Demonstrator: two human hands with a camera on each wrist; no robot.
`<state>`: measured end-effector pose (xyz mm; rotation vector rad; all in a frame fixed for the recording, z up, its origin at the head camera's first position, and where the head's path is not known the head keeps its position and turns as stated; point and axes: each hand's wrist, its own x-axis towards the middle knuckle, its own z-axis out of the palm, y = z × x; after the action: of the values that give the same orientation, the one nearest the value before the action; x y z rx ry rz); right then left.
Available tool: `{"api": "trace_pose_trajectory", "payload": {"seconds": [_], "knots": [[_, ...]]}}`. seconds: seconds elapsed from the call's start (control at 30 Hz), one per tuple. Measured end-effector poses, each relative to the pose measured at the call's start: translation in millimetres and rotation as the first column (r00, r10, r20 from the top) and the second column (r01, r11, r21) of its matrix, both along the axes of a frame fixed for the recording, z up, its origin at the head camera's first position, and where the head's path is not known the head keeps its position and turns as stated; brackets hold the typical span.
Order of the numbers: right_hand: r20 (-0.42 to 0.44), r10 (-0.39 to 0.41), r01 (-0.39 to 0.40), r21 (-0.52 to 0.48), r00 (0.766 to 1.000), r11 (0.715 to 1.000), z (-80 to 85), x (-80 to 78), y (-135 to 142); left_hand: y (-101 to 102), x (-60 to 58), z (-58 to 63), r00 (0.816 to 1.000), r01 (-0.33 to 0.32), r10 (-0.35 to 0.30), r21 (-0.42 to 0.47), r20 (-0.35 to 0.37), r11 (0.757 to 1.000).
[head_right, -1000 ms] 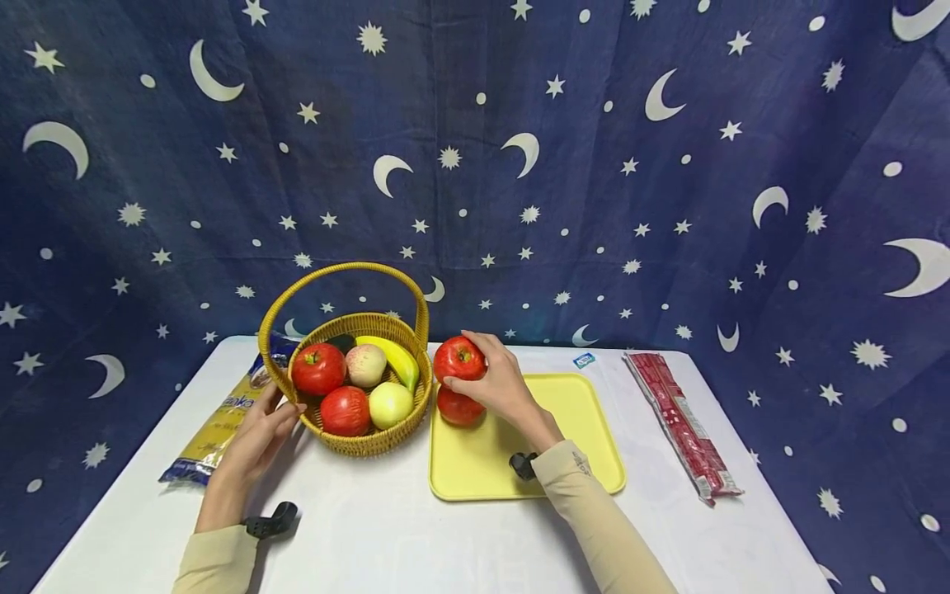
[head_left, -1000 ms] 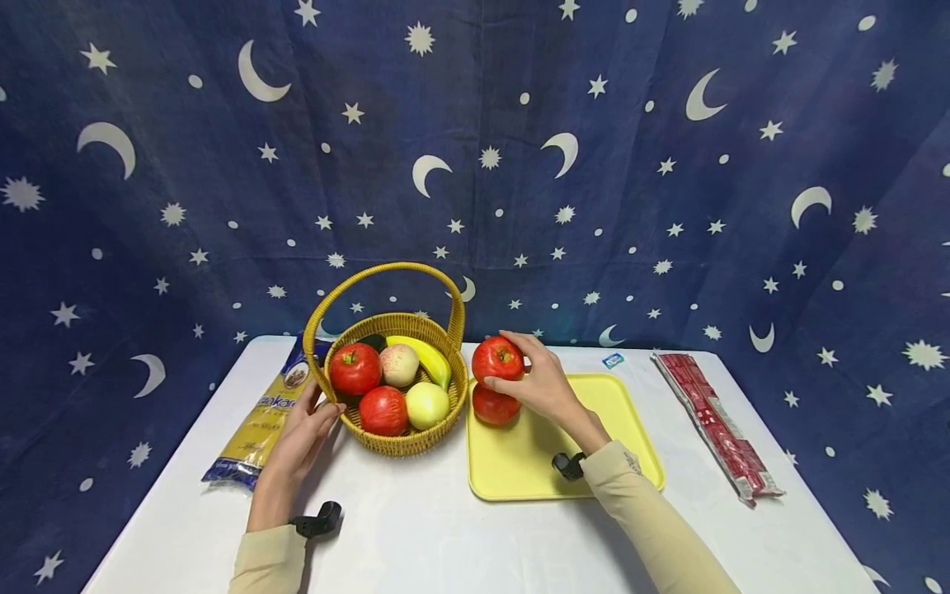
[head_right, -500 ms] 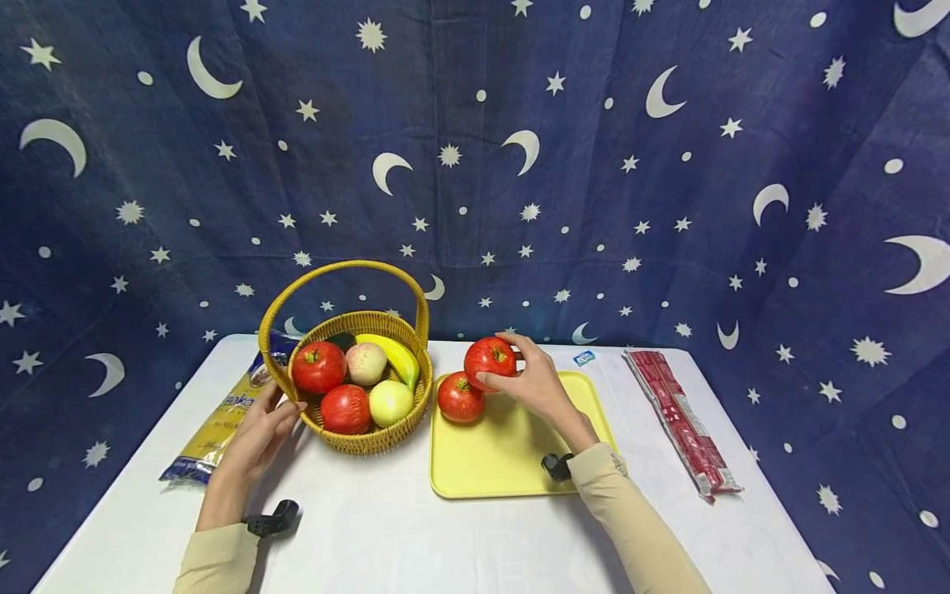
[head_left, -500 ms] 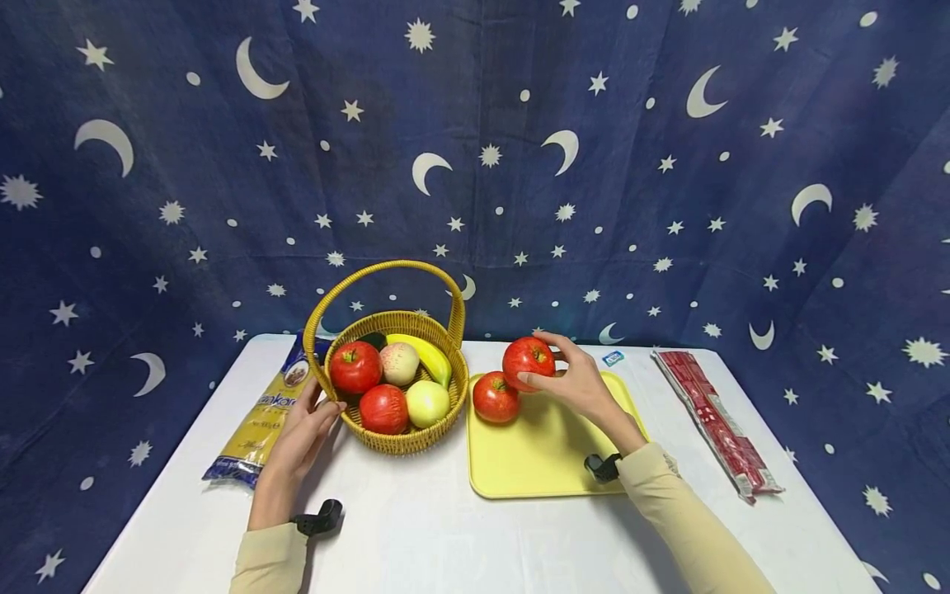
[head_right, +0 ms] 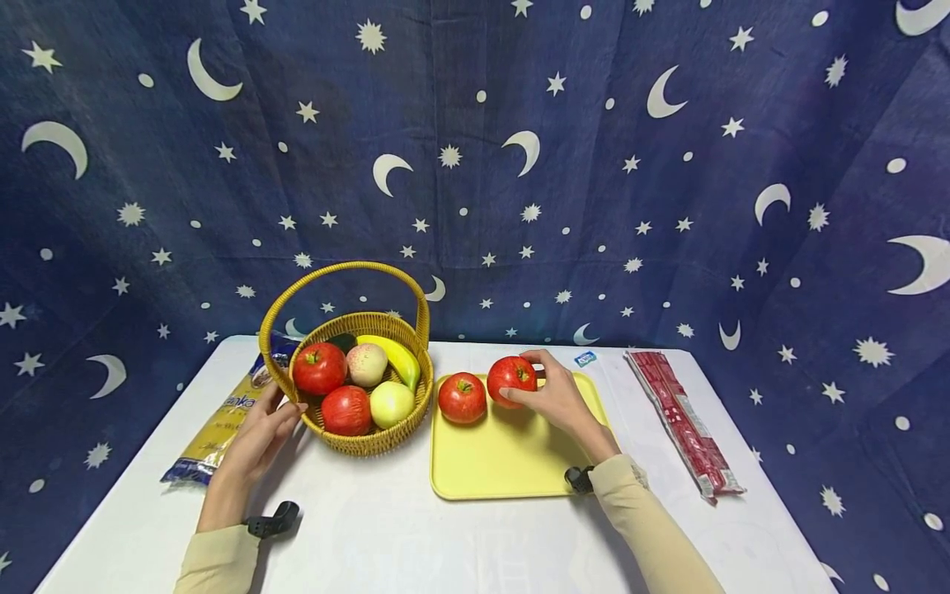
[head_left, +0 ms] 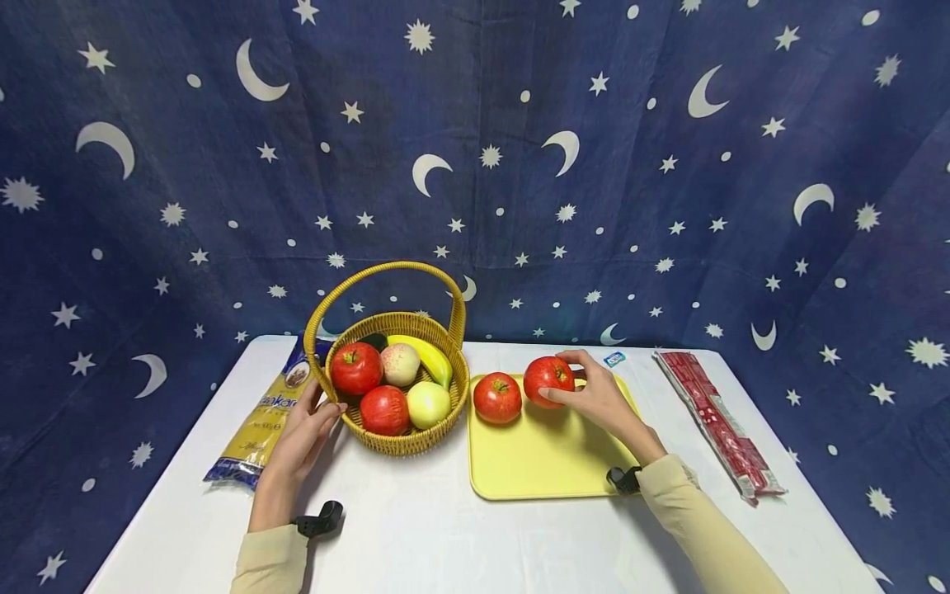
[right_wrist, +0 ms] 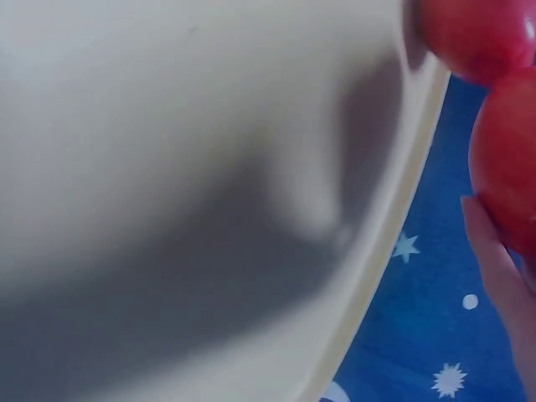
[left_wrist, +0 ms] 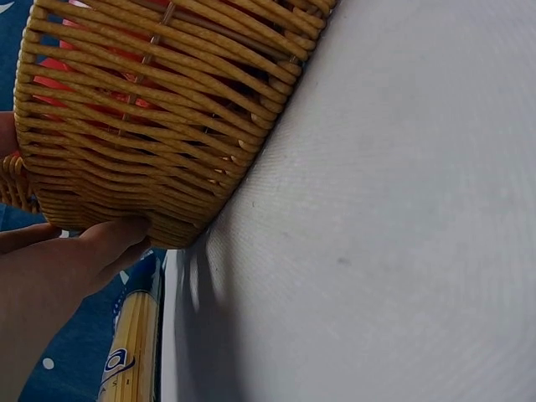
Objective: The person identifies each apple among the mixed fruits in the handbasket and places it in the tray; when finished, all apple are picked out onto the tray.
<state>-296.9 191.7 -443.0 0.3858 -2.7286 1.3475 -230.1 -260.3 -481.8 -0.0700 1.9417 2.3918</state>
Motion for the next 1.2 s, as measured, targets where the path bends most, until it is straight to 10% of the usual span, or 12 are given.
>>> {"api": "trace_pose_trajectory", "payload": {"seconds": [1.2], "knots": [[0.103,0.090,-0.101,0.106,0.991,0.989,-24.1,-16.8,-2.1,0.6,0.1,0.1,1.000,-0.002,0.002,-0.010,-0.004,1.000]]}}
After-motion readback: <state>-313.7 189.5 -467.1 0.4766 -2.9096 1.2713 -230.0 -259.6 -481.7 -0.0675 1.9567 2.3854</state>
